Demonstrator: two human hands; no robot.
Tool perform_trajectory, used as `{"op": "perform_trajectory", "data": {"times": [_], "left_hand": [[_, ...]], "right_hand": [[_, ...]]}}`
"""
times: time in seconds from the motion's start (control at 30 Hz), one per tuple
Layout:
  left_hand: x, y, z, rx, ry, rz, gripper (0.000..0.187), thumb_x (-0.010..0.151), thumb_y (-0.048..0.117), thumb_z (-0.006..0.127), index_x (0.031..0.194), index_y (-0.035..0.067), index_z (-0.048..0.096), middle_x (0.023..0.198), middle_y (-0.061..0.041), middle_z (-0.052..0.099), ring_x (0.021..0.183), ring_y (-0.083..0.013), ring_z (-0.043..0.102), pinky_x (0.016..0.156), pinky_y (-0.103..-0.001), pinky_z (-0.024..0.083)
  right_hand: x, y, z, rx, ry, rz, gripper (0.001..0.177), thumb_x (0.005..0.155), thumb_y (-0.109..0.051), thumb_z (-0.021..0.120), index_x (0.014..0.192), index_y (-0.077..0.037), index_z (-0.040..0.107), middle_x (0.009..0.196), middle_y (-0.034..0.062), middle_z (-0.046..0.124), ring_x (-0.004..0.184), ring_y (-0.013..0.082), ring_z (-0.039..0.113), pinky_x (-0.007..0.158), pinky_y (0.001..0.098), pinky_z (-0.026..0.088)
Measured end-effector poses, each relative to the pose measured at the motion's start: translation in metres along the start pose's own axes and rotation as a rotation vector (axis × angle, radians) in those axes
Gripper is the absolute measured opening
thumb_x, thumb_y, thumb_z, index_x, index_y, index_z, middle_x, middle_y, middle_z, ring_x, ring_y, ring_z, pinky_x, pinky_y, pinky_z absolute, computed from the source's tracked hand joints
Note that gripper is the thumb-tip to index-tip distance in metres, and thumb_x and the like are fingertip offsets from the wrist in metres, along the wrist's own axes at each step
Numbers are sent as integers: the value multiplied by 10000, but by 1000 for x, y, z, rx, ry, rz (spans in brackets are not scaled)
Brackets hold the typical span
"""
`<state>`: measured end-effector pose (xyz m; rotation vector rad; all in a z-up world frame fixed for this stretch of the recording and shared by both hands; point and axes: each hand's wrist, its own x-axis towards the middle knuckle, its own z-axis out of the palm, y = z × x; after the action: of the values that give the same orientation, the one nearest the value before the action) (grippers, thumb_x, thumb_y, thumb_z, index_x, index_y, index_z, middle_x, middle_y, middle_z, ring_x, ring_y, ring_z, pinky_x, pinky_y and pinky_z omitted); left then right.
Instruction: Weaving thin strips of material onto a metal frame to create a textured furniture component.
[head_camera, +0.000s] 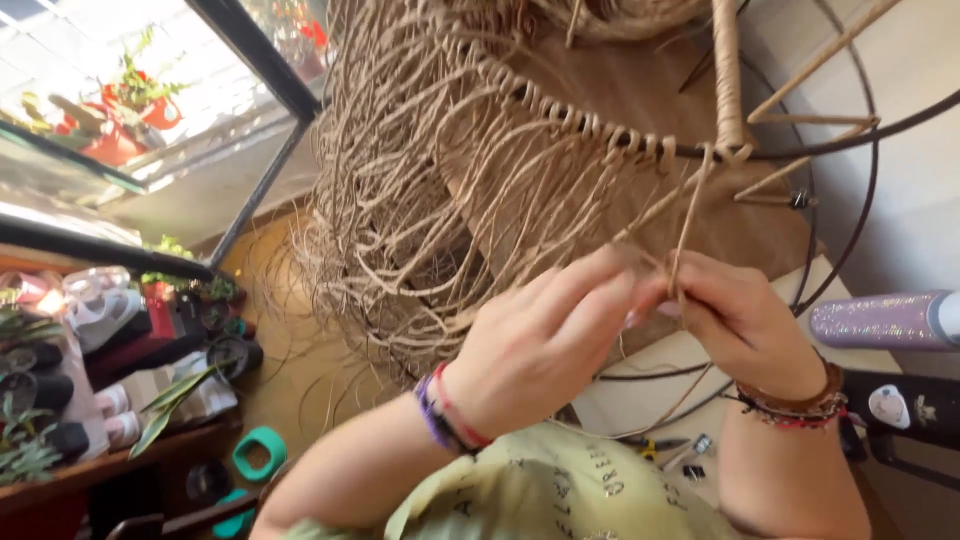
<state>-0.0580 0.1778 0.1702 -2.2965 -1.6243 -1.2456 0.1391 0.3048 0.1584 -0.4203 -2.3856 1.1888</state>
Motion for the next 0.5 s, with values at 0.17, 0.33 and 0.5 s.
{"op": "perform_trajectory", "data": {"times": [0.17, 0.33, 0.5], "left_hand": [[19, -5, 4, 18, -181, -96, 219, 1050, 296, 556, 1120, 99, 492, 897, -33, 587, 635, -189, 638, 411, -344, 432], [-13, -24, -13, 9, 42, -191, 213, 1013, 229, 673, 870, 95, 591, 769, 17, 619, 514, -70, 457, 405, -217, 419], [-11, -19, -23, 221, 156, -296, 298, 1020, 287, 660, 783, 115, 603, 700, 26, 618, 524, -85, 509, 430, -243, 372]], "right_hand": [[-6, 11, 0, 77, -58, -18, 241, 1051, -206, 431, 1094, -35, 595, 752, 13, 717, 636, 111, 721, 632, 221, 621], [3, 14, 2, 259, -124, -65, 442, 894, -29, 359, 1258, 5, 605, 804, 72, 719, 700, 144, 720, 654, 249, 639], [20, -9, 2, 97, -107, -118, 358, 1044, -254, 437, 1195, 0, 640, 743, 1, 720, 622, 98, 710, 662, 225, 595]]}}
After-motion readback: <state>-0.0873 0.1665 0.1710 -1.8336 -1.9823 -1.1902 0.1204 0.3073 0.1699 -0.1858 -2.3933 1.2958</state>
